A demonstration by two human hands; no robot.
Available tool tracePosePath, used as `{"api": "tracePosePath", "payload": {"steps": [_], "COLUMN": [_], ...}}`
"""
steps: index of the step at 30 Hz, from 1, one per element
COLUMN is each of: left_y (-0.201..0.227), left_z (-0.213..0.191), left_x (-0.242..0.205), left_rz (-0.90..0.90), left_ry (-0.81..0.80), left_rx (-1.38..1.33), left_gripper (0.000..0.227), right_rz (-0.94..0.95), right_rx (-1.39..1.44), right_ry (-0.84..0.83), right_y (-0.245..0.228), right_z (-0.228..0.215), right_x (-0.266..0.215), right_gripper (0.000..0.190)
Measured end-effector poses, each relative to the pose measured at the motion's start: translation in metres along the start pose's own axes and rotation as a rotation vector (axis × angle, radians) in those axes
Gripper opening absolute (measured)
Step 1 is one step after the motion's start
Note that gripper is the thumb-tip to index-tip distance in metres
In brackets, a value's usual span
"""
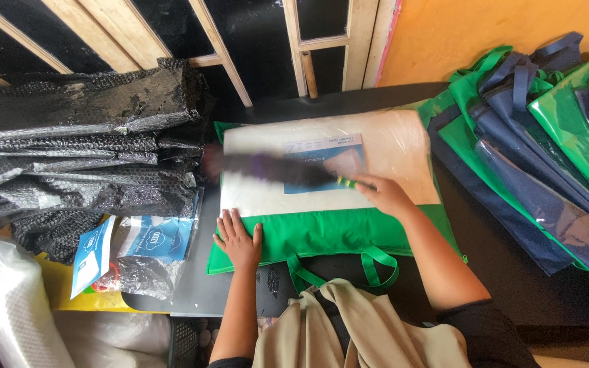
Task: The person opens a green tote bag, dusts its interior and exterior with a feather duster, then places a white foam pad inside. They dust the pad, fold the bag around it, and insert a small blue and white card into the clear window. The person dusts the exterior again and folds the bag closed.
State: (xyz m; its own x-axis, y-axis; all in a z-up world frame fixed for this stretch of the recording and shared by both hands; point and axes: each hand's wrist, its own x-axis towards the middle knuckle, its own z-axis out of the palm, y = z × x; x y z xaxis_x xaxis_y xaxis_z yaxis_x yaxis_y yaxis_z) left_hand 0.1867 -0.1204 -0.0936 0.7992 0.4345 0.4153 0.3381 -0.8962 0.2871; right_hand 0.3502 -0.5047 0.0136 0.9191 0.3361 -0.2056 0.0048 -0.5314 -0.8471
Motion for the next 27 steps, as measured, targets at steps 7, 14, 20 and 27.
{"api": "tracePosePath", "payload": {"steps": [7,14,20,27], "left_y": [0.003,0.002,0.003,0.003], "left_z": [-0.007,-0.002,-0.005,-0.006], "left_x": [0.002,0.002,0.002,0.002], "left_rz": [-0.023,-0.074,-0.021,-0.024], "left_ry": [-0.027,-0.044,-0.037,-0.055], "left_rx": [-0.004,-0.017,-0.004,-0.002], "left_gripper": [0.087,0.097,0.085,0.084], "right_rz": [-0.169,0.035,0.025,0.033], "right_rx": [0.505,0.154,0.197,0.315], "right_ry": [-0.047,-0.267,0.257,-0.087], "right_y": [-0.004,0.072,0.120,0.081], "right_z": [-0.033,-0.082,-0.077,-0.082], "right_x": [-0.018,-0.041,-0.033,-0.079], "right_gripper": [0.043,0.037,0.030,0.034]}}
